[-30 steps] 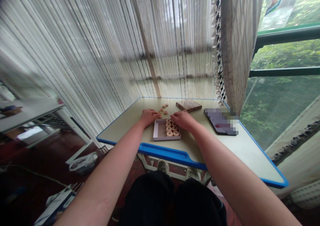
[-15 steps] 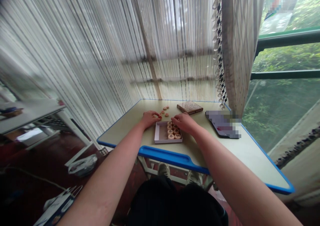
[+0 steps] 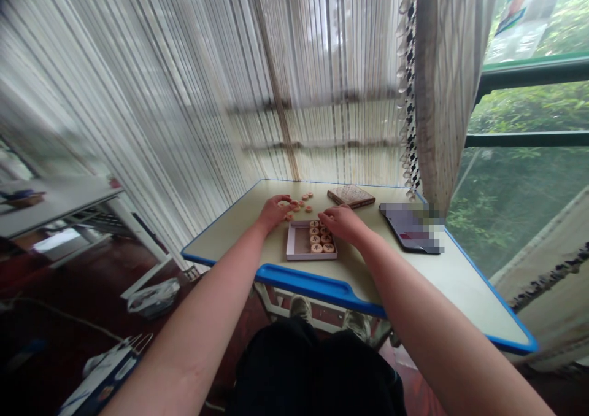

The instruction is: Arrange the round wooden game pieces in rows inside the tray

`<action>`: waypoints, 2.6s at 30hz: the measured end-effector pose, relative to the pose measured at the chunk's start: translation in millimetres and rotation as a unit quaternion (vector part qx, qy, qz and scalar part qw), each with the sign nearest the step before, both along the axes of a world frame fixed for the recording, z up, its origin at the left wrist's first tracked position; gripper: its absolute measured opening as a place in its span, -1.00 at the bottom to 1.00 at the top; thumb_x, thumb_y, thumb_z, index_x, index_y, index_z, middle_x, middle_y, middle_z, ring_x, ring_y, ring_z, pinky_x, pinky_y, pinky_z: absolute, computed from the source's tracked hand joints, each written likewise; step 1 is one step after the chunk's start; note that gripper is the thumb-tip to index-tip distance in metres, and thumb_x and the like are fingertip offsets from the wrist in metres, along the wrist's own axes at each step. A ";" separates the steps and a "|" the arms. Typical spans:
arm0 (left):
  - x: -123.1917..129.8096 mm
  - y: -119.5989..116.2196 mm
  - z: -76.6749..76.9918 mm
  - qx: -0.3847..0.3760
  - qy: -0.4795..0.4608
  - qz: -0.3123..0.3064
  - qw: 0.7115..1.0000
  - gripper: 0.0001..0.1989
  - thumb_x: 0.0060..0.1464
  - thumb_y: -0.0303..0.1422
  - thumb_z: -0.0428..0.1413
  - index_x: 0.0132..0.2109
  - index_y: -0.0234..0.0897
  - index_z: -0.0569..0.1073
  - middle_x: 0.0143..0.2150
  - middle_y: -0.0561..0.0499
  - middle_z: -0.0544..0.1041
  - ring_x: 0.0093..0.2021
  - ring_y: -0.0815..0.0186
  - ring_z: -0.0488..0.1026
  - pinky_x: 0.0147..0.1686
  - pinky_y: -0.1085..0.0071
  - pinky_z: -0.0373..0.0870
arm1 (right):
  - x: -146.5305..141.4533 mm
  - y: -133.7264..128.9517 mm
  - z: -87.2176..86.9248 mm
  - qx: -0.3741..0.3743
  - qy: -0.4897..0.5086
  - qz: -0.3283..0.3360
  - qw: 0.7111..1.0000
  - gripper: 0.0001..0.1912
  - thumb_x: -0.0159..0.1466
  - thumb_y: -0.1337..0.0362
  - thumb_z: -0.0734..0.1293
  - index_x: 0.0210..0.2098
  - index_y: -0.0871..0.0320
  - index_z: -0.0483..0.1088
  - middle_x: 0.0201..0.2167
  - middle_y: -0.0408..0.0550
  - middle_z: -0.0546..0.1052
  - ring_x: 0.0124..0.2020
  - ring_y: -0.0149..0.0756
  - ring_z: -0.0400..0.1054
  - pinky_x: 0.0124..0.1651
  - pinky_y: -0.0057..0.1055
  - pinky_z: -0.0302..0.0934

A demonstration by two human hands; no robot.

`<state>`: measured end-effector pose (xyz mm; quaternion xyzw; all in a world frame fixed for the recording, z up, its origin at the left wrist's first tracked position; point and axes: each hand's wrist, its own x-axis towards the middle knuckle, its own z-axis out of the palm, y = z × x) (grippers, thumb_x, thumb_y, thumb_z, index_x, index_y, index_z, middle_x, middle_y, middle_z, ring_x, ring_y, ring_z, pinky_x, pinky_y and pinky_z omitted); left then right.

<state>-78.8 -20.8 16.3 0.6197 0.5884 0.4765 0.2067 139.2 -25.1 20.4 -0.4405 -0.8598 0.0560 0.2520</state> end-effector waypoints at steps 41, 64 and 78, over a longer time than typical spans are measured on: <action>3.0 -7.7 5.1 0.011 -0.060 -0.067 0.996 -0.63 -0.01 -0.16 0.00 -0.18 -0.32 0.50 -0.31 -0.09 0.53 -0.39 0.35 0.39 -0.38 0.41 0.28 | -24.4 -18.5 4.9 0.145 0.103 0.018 0.984 -0.77 0.17 0.12 0.25 -0.28 0.10 0.42 -0.32 -0.06 0.48 -0.25 -0.28 0.32 -0.18 -0.37 0.18; 1.0 -6.3 -6.9 0.074 0.267 0.059 0.959 -0.56 0.08 -0.18 -0.12 -0.44 -0.30 0.58 -0.51 -0.13 0.53 -0.35 0.22 0.43 -0.23 0.35 0.24 | -60.7 -32.7 10.0 0.063 -0.118 -0.024 0.991 -0.72 0.13 0.07 0.26 -0.37 0.08 0.52 -0.35 0.06 0.51 -0.18 -0.11 0.28 -0.23 -0.34 0.15; -1.9 -3.8 -8.0 0.069 0.256 0.140 0.954 -0.49 0.13 -0.18 -0.23 -0.41 -0.28 0.57 -0.44 -0.14 0.54 -0.28 0.22 0.42 -0.19 0.36 0.23 | -62.4 -31.6 10.0 0.074 -0.101 -0.018 0.992 -0.74 0.13 0.05 0.25 -0.36 0.00 0.52 -0.37 -0.01 0.52 -0.23 -0.13 0.28 -0.30 -0.34 0.13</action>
